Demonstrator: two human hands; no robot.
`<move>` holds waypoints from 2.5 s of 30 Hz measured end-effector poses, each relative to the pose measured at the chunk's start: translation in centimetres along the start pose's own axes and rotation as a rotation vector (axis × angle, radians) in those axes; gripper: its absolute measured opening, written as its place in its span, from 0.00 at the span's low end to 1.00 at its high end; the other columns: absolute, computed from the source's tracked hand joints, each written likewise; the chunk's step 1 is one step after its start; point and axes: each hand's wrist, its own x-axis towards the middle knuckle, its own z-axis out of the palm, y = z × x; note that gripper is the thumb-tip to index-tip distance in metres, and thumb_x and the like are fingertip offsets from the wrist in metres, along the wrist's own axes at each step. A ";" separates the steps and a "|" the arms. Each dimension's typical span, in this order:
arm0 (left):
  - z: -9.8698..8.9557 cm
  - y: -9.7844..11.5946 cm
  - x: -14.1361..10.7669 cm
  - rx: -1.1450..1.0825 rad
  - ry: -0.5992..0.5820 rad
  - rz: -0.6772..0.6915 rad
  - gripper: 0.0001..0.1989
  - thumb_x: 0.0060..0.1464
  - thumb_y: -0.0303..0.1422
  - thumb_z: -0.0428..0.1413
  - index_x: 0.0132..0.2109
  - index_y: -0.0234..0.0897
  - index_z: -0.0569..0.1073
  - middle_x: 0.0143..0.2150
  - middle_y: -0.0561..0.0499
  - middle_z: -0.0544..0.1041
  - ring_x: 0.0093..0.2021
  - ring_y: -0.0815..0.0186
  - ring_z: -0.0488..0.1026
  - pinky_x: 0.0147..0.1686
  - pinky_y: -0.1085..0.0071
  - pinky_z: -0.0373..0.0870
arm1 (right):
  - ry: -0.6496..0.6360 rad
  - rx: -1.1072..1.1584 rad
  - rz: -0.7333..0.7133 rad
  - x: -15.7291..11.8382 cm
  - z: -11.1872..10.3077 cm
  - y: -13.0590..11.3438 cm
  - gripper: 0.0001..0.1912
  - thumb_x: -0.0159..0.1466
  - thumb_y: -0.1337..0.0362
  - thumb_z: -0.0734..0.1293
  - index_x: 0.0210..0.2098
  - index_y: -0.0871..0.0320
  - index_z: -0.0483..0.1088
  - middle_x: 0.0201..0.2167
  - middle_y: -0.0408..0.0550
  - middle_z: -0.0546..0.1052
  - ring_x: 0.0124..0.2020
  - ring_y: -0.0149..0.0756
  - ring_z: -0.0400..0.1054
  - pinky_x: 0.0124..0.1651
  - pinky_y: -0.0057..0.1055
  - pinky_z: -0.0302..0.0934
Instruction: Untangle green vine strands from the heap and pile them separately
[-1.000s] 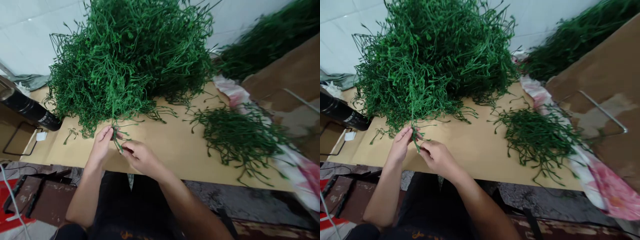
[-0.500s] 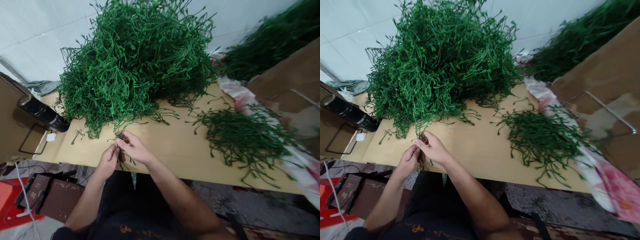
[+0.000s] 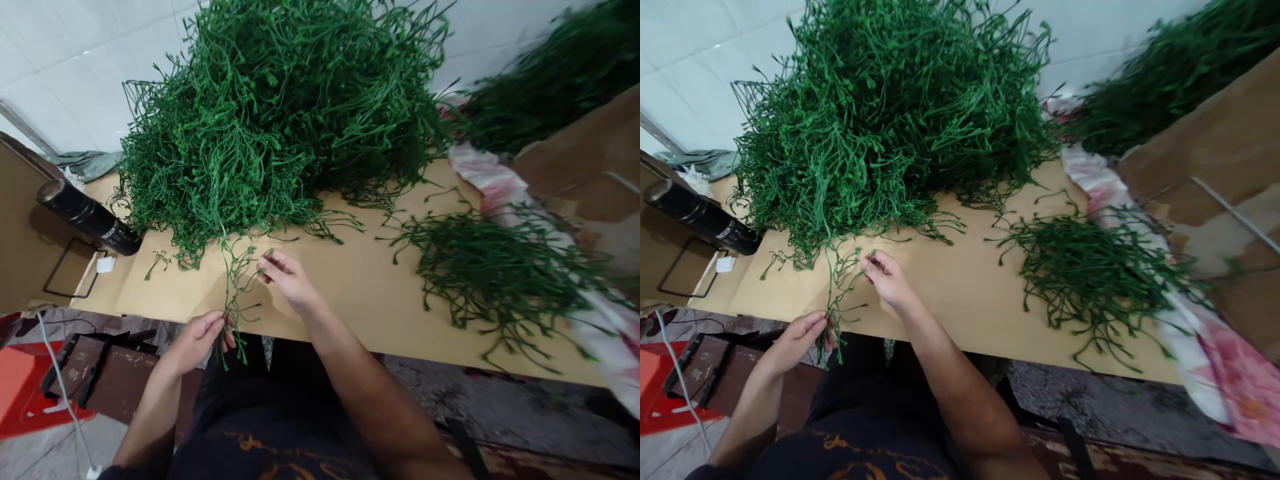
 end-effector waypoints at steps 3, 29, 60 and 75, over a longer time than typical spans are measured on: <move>-0.9 -0.4 -1.0 0.058 -0.048 -0.038 0.16 0.56 0.44 0.46 0.33 0.35 0.67 0.26 0.52 0.73 0.27 0.70 0.70 0.29 0.73 0.66 | 0.021 0.001 0.008 0.0 -1.0 0.1 0.22 0.47 0.46 0.69 0.20 0.58 0.61 0.16 0.38 0.64 0.20 0.24 0.55 0.25 0.26 0.52; -0.8 0.4 3.4 0.021 0.371 0.090 0.25 0.48 0.42 0.55 0.49 0.34 0.60 0.46 0.42 0.71 0.38 0.67 0.71 0.38 0.68 0.69 | 0.052 0.173 0.156 -1.3 1.5 1.5 0.18 0.45 0.52 0.70 0.28 0.56 0.62 0.17 0.36 0.62 0.19 0.24 0.55 0.22 0.25 0.53; 0.4 7.2 6.6 -0.077 -0.044 0.173 0.19 0.49 0.39 0.56 0.47 0.33 0.70 0.24 0.55 0.69 0.22 0.77 0.64 0.19 0.80 0.58 | -0.209 -0.741 -0.258 -2.9 -2.9 -2.4 0.14 0.61 0.56 0.60 0.33 0.61 0.69 0.29 0.48 0.74 0.32 0.34 0.67 0.36 0.30 0.61; -2.3 13.4 8.7 0.886 0.262 0.574 0.20 0.50 0.44 0.54 0.46 0.36 0.74 0.29 0.52 0.76 0.26 0.69 0.68 0.33 0.70 0.66 | 0.169 -0.568 -0.336 -3.2 -4.1 -3.3 0.13 0.59 0.55 0.62 0.29 0.59 0.63 0.20 0.40 0.63 0.21 0.24 0.56 0.25 0.25 0.53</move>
